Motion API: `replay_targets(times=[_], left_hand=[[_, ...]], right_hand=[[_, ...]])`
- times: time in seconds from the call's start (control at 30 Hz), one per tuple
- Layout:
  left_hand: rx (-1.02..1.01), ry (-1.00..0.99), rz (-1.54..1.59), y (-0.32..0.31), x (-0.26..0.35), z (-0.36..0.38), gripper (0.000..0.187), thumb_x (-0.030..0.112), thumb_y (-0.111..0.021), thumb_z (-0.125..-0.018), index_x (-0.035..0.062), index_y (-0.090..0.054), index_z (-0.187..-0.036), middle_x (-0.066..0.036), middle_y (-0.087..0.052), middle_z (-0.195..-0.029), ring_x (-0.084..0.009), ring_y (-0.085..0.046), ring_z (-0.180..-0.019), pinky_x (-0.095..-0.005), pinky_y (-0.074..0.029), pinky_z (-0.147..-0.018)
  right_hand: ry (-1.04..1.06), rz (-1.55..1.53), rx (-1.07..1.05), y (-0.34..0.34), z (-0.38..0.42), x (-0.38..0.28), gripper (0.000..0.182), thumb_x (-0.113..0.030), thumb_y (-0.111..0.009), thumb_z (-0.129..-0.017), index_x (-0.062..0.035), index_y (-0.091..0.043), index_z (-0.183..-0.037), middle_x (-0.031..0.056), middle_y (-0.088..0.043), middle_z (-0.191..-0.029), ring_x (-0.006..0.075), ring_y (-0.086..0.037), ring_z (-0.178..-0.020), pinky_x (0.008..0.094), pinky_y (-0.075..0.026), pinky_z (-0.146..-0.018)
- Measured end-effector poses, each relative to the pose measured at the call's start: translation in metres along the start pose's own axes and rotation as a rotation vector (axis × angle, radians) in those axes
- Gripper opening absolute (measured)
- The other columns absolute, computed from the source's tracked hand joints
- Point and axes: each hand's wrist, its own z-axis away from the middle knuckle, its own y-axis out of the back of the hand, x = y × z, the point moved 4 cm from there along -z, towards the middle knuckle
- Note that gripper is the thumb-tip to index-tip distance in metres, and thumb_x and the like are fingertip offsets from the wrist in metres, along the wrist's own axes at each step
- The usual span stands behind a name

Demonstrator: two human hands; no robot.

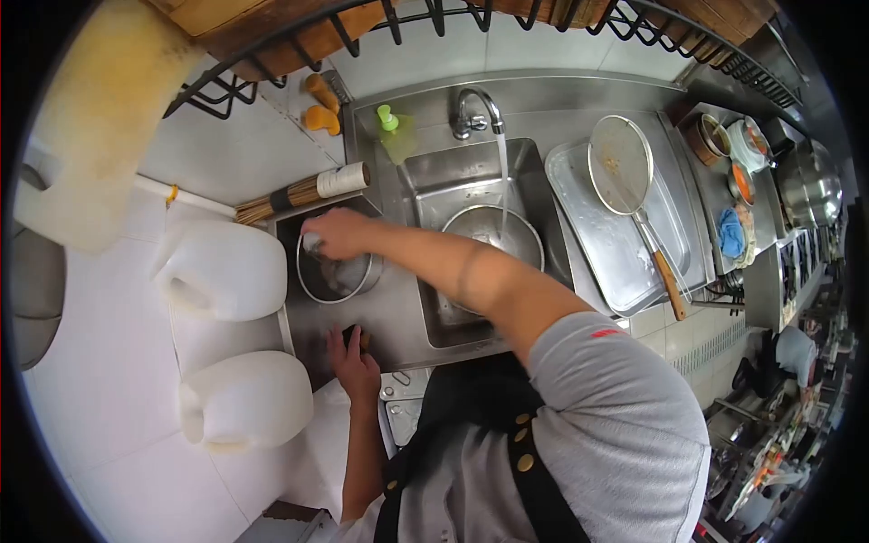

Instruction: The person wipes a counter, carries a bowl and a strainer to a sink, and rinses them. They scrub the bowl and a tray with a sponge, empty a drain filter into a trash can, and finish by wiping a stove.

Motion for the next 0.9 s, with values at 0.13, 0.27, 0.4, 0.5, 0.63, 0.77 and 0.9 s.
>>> replay_targets(times=[0.13,0.27,0.4,0.5,0.63,0.77,0.9], left_hand=[[-0.109,-0.122,0.412,-0.003,0.048,-0.014,0.051,-0.003,-0.058,-0.079,0.0072,-0.066,-0.128,-0.018,-0.059,-0.138,-0.0381,-0.056,-0.128,-0.0467,-0.046,-0.106],[-0.257,-0.085,0.616,-0.048,0.093,-0.026,0.04,0.0,-0.06,-0.084,0.0062,-0.066,-0.123,-0.018,-0.062,-0.132,-0.0322,-0.061,-0.123,-0.0432,-0.048,-0.103],[0.042,0.543,1.174,-0.056,0.087,-0.042,0.013,0.009,-0.061,-0.093,0.0044,-0.063,-0.106,-0.011,-0.063,-0.113,-0.022,-0.063,-0.106,-0.0354,-0.053,-0.089],[0.4,1.055,1.367,-0.042,0.053,-0.074,0.008,0.012,-0.062,-0.095,0.0042,-0.059,-0.098,-0.007,-0.06,-0.109,-0.0185,-0.061,-0.1,-0.0293,-0.052,-0.083],[0.376,1.019,1.249,-0.062,-0.027,-0.098,0.009,0.003,-0.063,-0.088,0.0018,-0.054,-0.084,-0.008,-0.06,-0.115,-0.0207,-0.061,-0.101,-0.0325,-0.049,-0.089],[0.789,0.518,0.768,-0.012,0.013,-0.11,0.012,-0.001,-0.056,-0.08,0.0015,-0.048,-0.072,-0.014,-0.066,-0.108,-0.0249,-0.063,-0.098,-0.038,-0.047,-0.094],[0.641,0.272,0.763,0.02,0.057,-0.122,0.017,-0.004,-0.057,-0.074,0.0013,-0.044,-0.065,-0.019,-0.07,-0.108,-0.0322,-0.065,-0.106,-0.0406,-0.047,-0.099]], right_hand=[[-0.407,-0.733,0.249,0.084,0.108,0.05,0.042,-0.032,-0.075,-0.09,-0.017,-0.063,-0.127,0.0103,-0.064,-0.12,0.0231,-0.064,-0.109,0.0405,-0.054,-0.087],[-0.525,-1.224,0.497,0.103,0.158,0.089,0.039,-0.02,-0.073,-0.093,-0.0155,-0.059,-0.129,0.005,-0.065,-0.118,0.0175,-0.062,-0.107,0.0329,-0.052,-0.09],[-0.271,-0.921,0.353,0.084,0.135,0.068,0.041,-0.023,-0.075,-0.091,-0.014,-0.059,-0.127,0.0096,-0.068,-0.114,0.0226,-0.067,-0.106,0.0389,-0.058,-0.082],[-0.111,-0.56,0.35,0.073,0.11,0.027,0.041,-0.018,-0.078,-0.087,-0.0094,-0.061,-0.123,0.0086,-0.068,-0.114,0.0187,-0.065,-0.104,0.0358,-0.053,-0.09],[0.178,-0.115,0.413,0.052,0.085,-0.003,0.036,-0.017,-0.075,-0.083,-0.0106,-0.061,-0.115,0.0158,-0.066,-0.112,0.0382,-0.066,-0.1,0.0423,-0.054,-0.086],[-0.012,-0.22,0.655,0.049,0.126,0.014,0.036,-0.015,-0.075,-0.081,-0.0081,-0.061,-0.113,0.0151,-0.066,-0.11,0.0382,-0.066,-0.098,0.043,-0.054,-0.085],[-0.223,-0.37,0.772,0.041,0.196,0.043,0.039,-0.015,-0.075,-0.083,-0.0066,-0.061,-0.118,0.0161,-0.065,-0.109,0.036,-0.066,-0.099,0.0423,-0.053,-0.087]])
